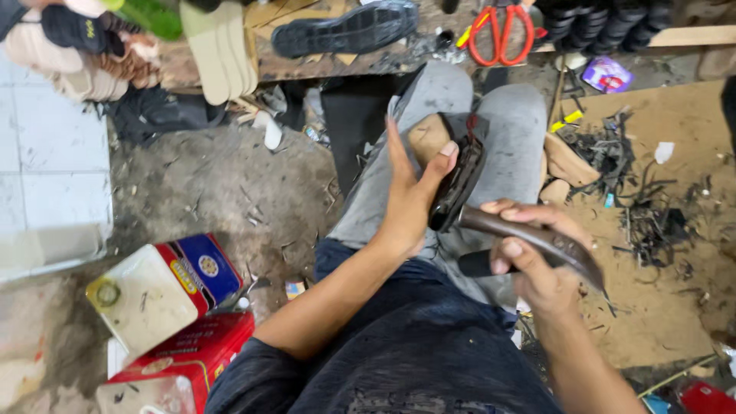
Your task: The person holds a black high-heeled shoe and presses the sole to the heel with both hands. They use a curved metal tool to tap and press the heel area repeatedly, then inspect the shoe by turning it over. The shoe remains in the person's hands throughout.
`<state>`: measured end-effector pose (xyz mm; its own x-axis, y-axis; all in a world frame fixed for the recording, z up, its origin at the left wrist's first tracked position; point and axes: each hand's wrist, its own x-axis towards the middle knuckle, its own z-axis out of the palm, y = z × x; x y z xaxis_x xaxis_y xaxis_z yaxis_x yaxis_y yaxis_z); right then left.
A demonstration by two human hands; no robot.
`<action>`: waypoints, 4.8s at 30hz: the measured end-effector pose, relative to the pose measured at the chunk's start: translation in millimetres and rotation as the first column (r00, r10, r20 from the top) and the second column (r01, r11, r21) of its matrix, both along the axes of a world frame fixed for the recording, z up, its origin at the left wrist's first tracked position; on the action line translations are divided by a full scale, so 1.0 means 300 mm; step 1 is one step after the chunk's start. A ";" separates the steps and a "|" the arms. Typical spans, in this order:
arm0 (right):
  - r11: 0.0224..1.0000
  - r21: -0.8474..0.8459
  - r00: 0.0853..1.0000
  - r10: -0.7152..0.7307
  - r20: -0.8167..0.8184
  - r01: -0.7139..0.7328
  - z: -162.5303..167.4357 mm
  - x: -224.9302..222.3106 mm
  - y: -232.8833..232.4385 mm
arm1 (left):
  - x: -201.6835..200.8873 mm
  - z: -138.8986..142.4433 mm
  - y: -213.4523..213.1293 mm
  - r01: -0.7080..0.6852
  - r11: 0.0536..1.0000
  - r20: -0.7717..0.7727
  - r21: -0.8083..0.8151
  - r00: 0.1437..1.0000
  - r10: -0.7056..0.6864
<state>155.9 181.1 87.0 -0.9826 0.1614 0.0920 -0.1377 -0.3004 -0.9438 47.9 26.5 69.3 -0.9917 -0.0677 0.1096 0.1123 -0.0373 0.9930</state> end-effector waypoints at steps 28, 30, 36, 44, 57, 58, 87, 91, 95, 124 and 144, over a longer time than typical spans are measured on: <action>0.909 0.052 0.710 -0.357 0.607 0.413 -0.030 0.281 0.052 | 0.226 -0.197 0.273 -0.196 0.780 0.602 0.594 0.752 -0.270; 0.901 0.381 0.774 -0.389 0.500 0.207 -0.027 0.285 0.055 | 0.235 -0.214 0.275 -0.183 0.774 0.571 0.606 0.777 -0.264; 0.917 0.337 0.727 -0.379 0.573 0.212 -0.012 0.251 0.073 | 0.241 -0.266 0.282 -0.162 0.754 0.511 0.636 0.821 -0.255; 0.904 -0.006 0.690 -0.321 0.649 0.427 -0.036 0.188 0.057 | 0.244 -0.280 0.272 -0.146 0.704 0.484 0.695 0.820 -0.307; 0.927 0.295 0.716 -0.368 0.594 0.232 -0.019 0.087 0.094 | 0.234 -0.325 0.258 -0.072 0.738 0.474 0.671 0.807 -0.352; 0.929 0.156 0.643 -0.347 0.683 0.335 -0.024 0.078 0.099 | 0.232 -0.328 0.256 -0.061 0.748 0.482 0.661 0.799 -0.361; 0.895 0.435 0.593 -0.403 0.697 0.096 -0.013 -0.238 0.170 | 0.221 -0.379 0.244 -0.009 0.765 0.494 0.643 0.769 -0.406; 0.923 0.355 0.619 -0.368 0.694 0.150 -0.045 -0.303 0.177 | 0.195 -0.373 0.234 -0.020 0.747 0.510 0.665 0.743 -0.434; 0.920 0.362 0.620 -0.373 0.691 0.150 -0.053 -0.355 0.179 | 0.174 -0.369 0.235 -0.008 0.724 0.501 0.690 0.727 -0.470; 0.902 -0.318 0.875 -0.115 0.471 0.290 -0.275 0.002 0.156 | -0.265 -0.356 0.001 0.629 0.571 0.323 0.527 0.474 -0.819; 0.942 0.026 0.664 -0.256 0.702 0.335 -0.180 -0.235 0.128 | -0.389 -0.445 0.074 0.657 0.673 0.418 0.339 0.535 -0.734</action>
<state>85.3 219.4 32.9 -0.6601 0.4234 -0.6205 0.4387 -0.4532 -0.7760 -68.7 48.8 -64.2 -0.6336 0.6922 -0.3456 -0.4913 -0.0148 0.8709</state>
